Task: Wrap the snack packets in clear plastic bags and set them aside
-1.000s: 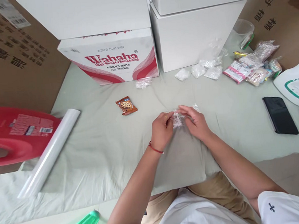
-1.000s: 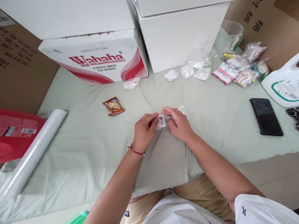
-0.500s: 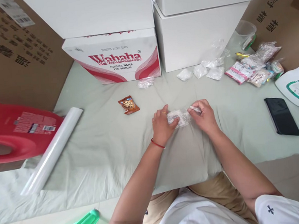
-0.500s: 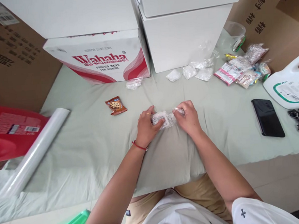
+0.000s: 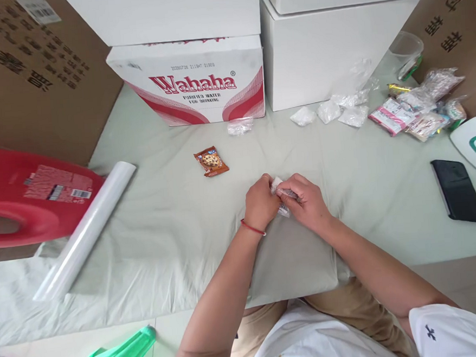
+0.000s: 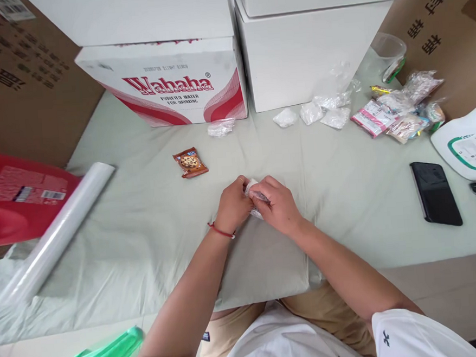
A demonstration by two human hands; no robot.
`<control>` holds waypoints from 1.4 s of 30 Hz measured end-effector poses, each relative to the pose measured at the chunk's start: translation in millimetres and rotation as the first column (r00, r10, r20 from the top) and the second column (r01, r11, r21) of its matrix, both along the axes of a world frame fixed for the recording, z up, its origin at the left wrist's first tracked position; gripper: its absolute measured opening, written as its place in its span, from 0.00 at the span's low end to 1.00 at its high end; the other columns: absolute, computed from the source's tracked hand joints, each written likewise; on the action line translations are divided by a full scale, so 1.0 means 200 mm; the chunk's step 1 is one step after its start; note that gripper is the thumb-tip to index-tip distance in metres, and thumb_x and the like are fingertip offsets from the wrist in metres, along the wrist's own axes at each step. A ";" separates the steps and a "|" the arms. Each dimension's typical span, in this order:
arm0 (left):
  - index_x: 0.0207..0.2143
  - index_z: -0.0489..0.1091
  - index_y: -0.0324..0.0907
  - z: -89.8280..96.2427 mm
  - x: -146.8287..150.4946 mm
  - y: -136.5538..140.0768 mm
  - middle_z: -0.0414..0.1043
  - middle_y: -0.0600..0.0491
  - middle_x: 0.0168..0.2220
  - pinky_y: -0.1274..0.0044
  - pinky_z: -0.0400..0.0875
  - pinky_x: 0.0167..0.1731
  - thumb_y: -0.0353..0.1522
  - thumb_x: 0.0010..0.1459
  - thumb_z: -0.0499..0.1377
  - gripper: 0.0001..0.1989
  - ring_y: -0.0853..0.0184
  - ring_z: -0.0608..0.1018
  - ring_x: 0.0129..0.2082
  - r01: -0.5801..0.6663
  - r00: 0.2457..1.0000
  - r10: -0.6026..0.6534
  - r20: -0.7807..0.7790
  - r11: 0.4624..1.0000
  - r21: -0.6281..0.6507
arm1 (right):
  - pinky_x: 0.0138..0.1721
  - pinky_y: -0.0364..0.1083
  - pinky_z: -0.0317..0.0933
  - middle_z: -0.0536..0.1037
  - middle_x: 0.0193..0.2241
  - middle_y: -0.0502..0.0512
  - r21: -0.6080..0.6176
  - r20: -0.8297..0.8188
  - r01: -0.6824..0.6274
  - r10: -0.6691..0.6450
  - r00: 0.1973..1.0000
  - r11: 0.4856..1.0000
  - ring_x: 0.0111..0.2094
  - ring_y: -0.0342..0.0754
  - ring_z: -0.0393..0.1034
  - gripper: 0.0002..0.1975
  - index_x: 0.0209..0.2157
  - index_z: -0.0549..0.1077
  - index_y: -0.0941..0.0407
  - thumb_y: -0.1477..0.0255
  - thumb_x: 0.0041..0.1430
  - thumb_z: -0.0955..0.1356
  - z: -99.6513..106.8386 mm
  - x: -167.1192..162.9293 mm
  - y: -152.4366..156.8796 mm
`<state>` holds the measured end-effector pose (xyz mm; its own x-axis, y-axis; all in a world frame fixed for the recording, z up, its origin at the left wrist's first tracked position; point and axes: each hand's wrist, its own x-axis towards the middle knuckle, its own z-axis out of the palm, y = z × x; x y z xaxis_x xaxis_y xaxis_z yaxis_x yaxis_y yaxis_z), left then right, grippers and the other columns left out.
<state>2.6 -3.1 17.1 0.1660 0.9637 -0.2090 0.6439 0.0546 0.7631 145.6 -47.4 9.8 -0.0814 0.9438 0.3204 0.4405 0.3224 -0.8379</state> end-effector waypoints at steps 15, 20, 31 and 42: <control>0.33 0.61 0.43 -0.02 -0.09 0.02 0.65 0.61 0.26 0.80 0.69 0.18 0.32 0.54 0.70 0.17 0.75 0.70 0.20 -0.036 0.806 0.264 0.529 0.915 -0.402 | 0.46 0.56 0.70 0.76 0.52 0.60 0.183 0.497 -0.320 0.194 0.846 0.930 0.48 0.55 0.67 0.27 0.63 0.70 0.47 0.80 0.66 0.64 -0.10 0.14 -0.13; 0.41 0.63 0.44 -0.02 -0.08 0.02 0.62 0.64 0.26 0.81 0.67 0.18 0.26 0.56 0.64 0.14 0.75 0.68 0.19 -0.051 0.796 0.271 0.541 0.921 -0.387 | 0.56 0.62 0.68 0.73 0.63 0.57 0.154 0.538 -0.395 0.259 0.802 0.906 0.60 0.59 0.66 0.27 0.64 0.70 0.45 0.78 0.67 0.64 -0.06 0.25 -0.24; 0.37 0.66 0.42 -0.05 -0.10 0.03 0.61 0.62 0.24 0.81 0.60 0.16 0.38 0.55 0.68 0.15 0.76 0.65 0.18 -0.002 0.767 0.247 0.592 0.924 -0.383 | 0.67 0.63 0.60 0.75 0.62 0.56 0.138 0.460 -0.304 0.211 0.863 0.943 0.65 0.56 0.66 0.23 0.65 0.69 0.47 0.72 0.71 0.65 -0.08 0.16 -0.01; 0.51 0.75 0.42 -0.04 -0.07 -0.03 0.77 0.46 0.45 0.73 0.73 0.44 0.55 0.62 0.58 0.29 0.62 0.77 0.44 0.170 0.806 -0.140 0.575 0.986 0.002 | 0.38 0.53 0.79 0.84 0.45 0.52 -0.424 -0.436 -0.092 -0.114 0.893 0.901 0.41 0.52 0.81 0.22 0.52 0.80 0.47 0.50 0.64 0.69 -0.14 0.16 -0.02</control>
